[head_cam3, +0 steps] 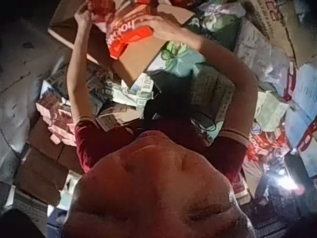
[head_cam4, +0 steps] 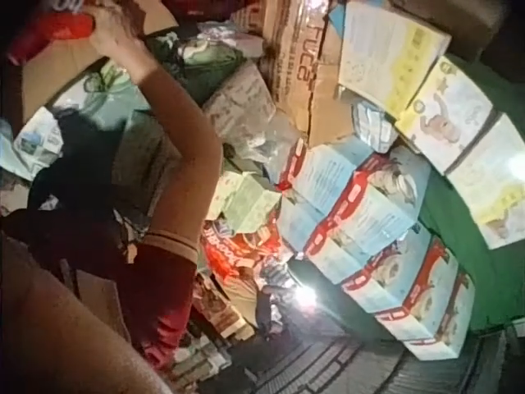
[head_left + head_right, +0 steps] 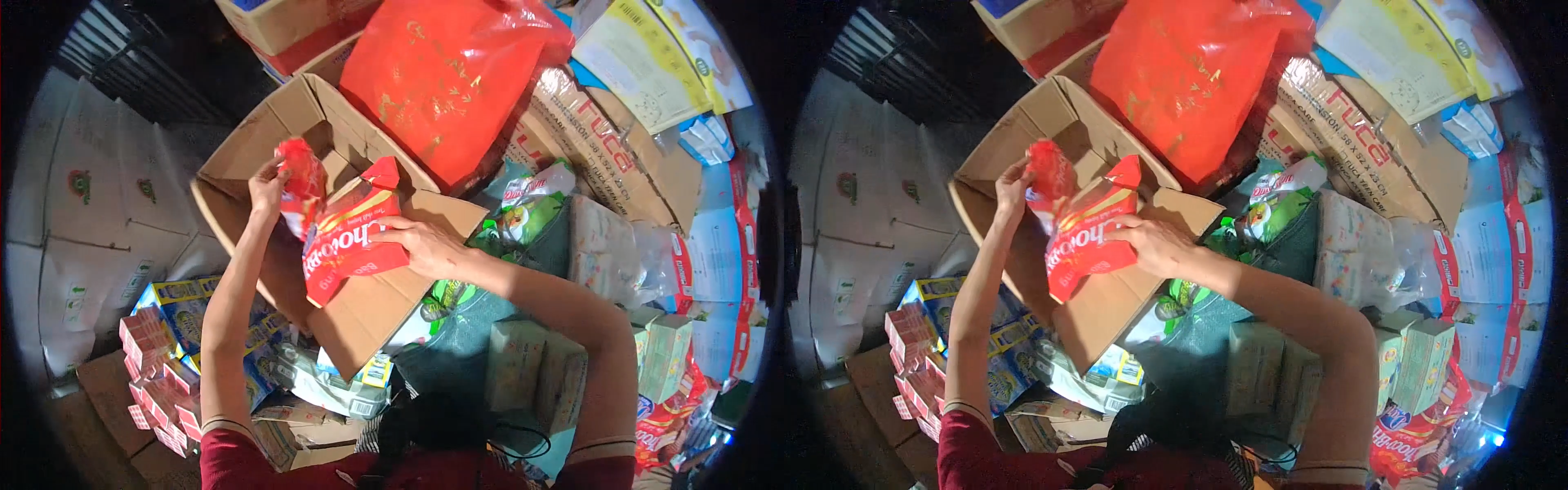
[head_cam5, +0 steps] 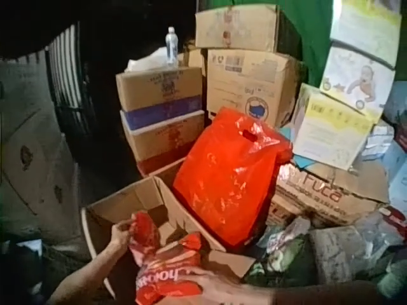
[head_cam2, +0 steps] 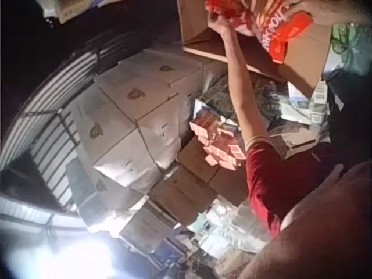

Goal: Sorting and packing various packaged snack items into cardboard boxes in a warehouse.

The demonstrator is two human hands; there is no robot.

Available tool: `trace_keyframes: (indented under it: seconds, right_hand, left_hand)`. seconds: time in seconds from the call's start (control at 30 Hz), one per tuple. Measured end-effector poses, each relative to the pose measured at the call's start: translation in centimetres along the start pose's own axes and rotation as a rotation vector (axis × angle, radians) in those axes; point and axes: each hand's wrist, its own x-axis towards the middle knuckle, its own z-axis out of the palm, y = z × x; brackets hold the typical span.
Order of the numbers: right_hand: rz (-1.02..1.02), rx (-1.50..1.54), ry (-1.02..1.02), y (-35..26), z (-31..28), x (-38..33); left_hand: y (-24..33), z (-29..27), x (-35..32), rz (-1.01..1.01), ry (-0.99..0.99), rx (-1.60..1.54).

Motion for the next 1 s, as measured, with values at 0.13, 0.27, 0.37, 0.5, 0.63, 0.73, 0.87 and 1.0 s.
trace_keyframes:
  seconds: [0.13, 0.27, 0.37, 0.5, 0.63, 0.73, 0.87, 1.0]
  right_hand:
    - [-0.184, -0.014, 0.189, -2.4, -1.5, 1.2]
    - [-0.250, 0.048, 0.403, -10.1, -2.9, 2.9]
    - [-0.433, -0.091, 0.538, -18.0, -4.6, 1.8]
    - [-0.508, -0.244, 0.476, -30.2, -5.7, -2.6]
    - [-0.766, -0.300, 0.466, -36.2, -1.4, -3.9]
    - [-0.870, 0.052, 0.275, -37.1, 4.7, -3.1]
    - [-0.835, 0.285, 0.021, -40.3, 11.9, -5.6]
    - [-0.827, 0.304, 0.030, -44.2, 15.3, -7.4]
  left_hand:
    - [14.4, -3.6, -4.3, 0.265, -0.006, -0.100]
    - [27.1, -8.9, -12.0, 0.484, 0.091, -0.094]
    - [32.2, -14.2, -17.9, 0.575, 0.216, -0.156]
    - [35.3, -20.5, -26.7, 0.686, 0.233, -0.268]
    - [37.6, -23.3, -35.0, 0.770, 0.379, -0.148]
    - [37.5, -22.8, -40.0, 0.762, 0.457, 0.031]
    - [37.2, -22.8, -47.3, 0.765, 0.533, 0.425]
    - [37.6, -24.9, -53.3, 0.768, 0.494, 0.194]
